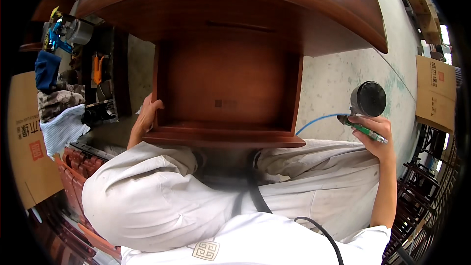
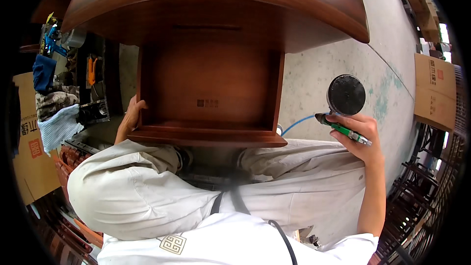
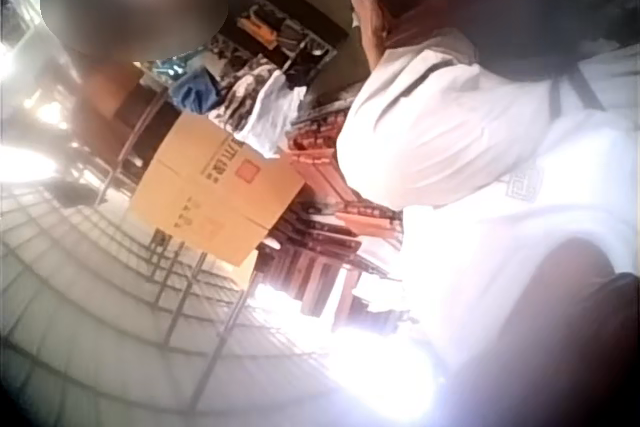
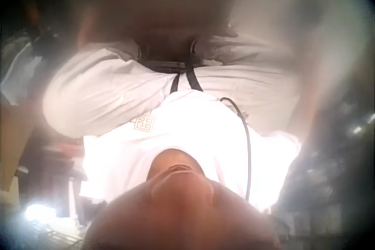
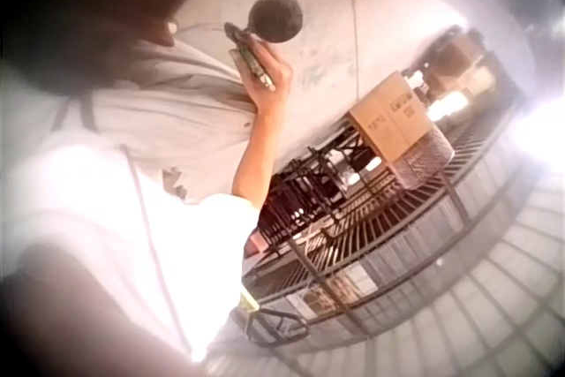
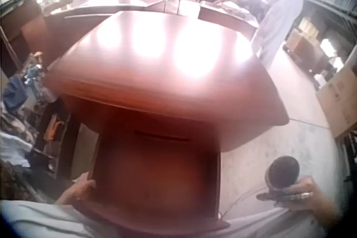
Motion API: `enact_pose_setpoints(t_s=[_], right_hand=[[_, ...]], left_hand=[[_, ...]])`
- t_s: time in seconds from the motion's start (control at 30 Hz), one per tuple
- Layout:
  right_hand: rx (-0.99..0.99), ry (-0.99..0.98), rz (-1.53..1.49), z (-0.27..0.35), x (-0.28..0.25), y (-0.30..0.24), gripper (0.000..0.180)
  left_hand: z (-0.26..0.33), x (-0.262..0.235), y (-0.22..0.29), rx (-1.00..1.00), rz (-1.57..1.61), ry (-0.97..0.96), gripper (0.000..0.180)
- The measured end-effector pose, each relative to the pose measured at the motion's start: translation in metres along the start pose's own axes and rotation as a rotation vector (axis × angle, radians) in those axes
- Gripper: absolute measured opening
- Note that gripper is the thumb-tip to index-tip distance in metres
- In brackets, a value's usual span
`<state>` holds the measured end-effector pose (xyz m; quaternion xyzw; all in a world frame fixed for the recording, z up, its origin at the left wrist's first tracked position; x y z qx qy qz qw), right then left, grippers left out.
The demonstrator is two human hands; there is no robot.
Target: The person wipes the inside of a wooden drawer and the outer edges of the furniture piece by hand and using a cloth. The person also prepares and uses a spray tool to apply a substance to the side of the furniture.
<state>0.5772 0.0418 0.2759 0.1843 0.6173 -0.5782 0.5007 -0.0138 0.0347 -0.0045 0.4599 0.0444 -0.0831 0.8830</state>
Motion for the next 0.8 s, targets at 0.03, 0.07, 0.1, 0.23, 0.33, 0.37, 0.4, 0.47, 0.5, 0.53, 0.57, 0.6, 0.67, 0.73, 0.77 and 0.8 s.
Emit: enact_pose_setpoints(t_s=[0.03, 0.07, 0.1, 0.23, 0.33, 0.37, 0.4, 0.47, 0.5, 0.53, 0.57, 0.6, 0.67, 0.73, 0.77, 0.8], right_hand=[[0.003, 0.000, 0.020, 0.000, -0.001, 0.001, 0.037], [0.005, 0.000, 0.039, 0.000, -0.001, 0.001, 0.036], [0.024, 0.040, 0.005, -0.005, 0.001, -0.001, 0.036], [-0.010, 0.040, -0.007, -0.009, 0.001, -0.002, 0.036], [-0.013, 0.038, 0.002, -0.008, 0.001, -0.002, 0.037], [-0.007, 0.052, -0.044, -0.011, 0.002, -0.003, 0.037], [-0.022, 0.047, -0.038, -0.013, 0.001, -0.005, 0.036], [-0.052, 0.036, -0.025, -0.017, -0.001, -0.009, 0.034], [-0.055, 0.069, -0.043, -0.017, -0.001, -0.011, 0.030], [-0.078, 0.089, -0.047, -0.018, -0.002, -0.013, 0.029], [-0.101, 0.109, -0.050, -0.019, -0.004, -0.015, 0.028], [-0.137, 0.139, -0.057, -0.023, -0.006, -0.016, 0.027], [-0.174, 0.204, -0.103, -0.031, -0.010, -0.032, 0.029], [-0.162, 0.254, -0.198, -0.041, -0.013, -0.050, 0.034], [-0.119, 0.272, -0.259, -0.045, -0.020, -0.064, 0.037], [-0.116, 0.293, -0.245, -0.035, -0.028, -0.067, 0.037]], left_hand=[[0.000, 0.000, 0.002, 0.007, -0.003, 0.000, 0.031], [-0.005, -0.001, 0.006, -0.020, 0.015, -0.023, 0.031], [-0.013, -0.006, 0.014, -0.047, 0.030, -0.039, 0.032], [-0.014, -0.006, 0.017, 0.020, -0.003, -0.045, 0.037], [-0.016, -0.005, 0.006, 0.091, -0.001, -0.005, 0.046], [-0.019, -0.010, 0.005, 0.033, -0.030, -0.032, 0.050], [-0.019, -0.009, 0.010, -0.029, -0.054, -0.063, 0.053], [-0.020, -0.005, 0.005, -0.024, 0.039, -0.105, 0.060], [-0.020, -0.001, 0.006, -0.017, 0.087, -0.129, 0.064], [-0.015, 0.004, 0.014, 0.002, 0.093, -0.119, 0.058], [-0.007, 0.011, 0.023, 0.020, 0.100, -0.111, 0.053], [-0.001, 0.008, 0.034, 0.049, 0.100, -0.090, 0.048], [-0.007, -0.008, 0.017, 0.087, -0.081, -0.055, 0.062], [-0.012, -0.032, 0.009, 0.220, -0.464, 0.072, 0.071], [-0.003, -0.044, 0.025, 0.259, -0.416, 0.063, 0.075], [0.021, -0.046, 0.082, 0.315, -0.365, 0.033, 0.080]])
Point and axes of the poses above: each hand's wrist, its own z-axis away from the middle knuckle, its own x-axis out of the palm, y = z × x, the point moved 2 cm from there along -z, towards the middle knuckle, and after that the axes turned 3 degrees about x, right-handed, at the moved point
